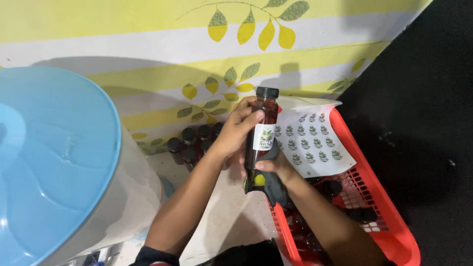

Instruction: The person picks up small dark bottles from a red basket, applies a label to each bottle, and wipes the surface with a cloth. The person then places the labeled bottles on the table next to a water dispenser.

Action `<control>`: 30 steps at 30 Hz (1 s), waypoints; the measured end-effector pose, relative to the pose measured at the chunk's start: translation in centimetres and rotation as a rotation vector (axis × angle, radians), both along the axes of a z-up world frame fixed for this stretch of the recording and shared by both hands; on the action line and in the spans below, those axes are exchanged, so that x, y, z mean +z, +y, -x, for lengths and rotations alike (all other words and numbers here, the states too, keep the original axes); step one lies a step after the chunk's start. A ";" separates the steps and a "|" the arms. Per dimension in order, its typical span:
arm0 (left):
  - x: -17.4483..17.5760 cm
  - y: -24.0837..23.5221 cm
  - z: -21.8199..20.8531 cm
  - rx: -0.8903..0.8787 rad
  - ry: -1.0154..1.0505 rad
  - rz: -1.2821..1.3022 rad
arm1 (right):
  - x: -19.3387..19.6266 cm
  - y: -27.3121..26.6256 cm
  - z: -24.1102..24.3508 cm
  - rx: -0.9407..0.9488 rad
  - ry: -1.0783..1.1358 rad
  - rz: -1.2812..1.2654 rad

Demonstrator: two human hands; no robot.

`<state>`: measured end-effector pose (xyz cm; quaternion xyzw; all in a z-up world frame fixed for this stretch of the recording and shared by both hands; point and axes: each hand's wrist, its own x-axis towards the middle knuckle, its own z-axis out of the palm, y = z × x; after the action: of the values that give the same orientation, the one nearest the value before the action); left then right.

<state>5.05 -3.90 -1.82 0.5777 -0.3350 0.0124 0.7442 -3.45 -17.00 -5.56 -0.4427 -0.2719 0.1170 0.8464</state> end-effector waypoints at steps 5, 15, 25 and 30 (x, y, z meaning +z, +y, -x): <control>2.1 1.6 1.7 0.074 0.015 -0.022 | 2.8 2.4 1.6 -0.499 0.016 0.268; 2.9 4.0 4.1 0.082 -0.082 -0.178 | 4.9 3.1 3.4 -0.531 0.037 0.317; 1.6 6.3 7.7 0.068 -0.193 -0.193 | 1.4 5.0 6.3 -0.491 0.045 0.196; 1.5 7.5 8.4 0.109 -0.166 -0.149 | 1.5 5.8 7.4 -0.433 0.074 0.131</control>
<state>-3.39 3.60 -0.36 0.6458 -0.3635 0.0758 0.6671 -10.82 -11.18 -4.08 -0.5403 -0.1314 -0.0339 0.8305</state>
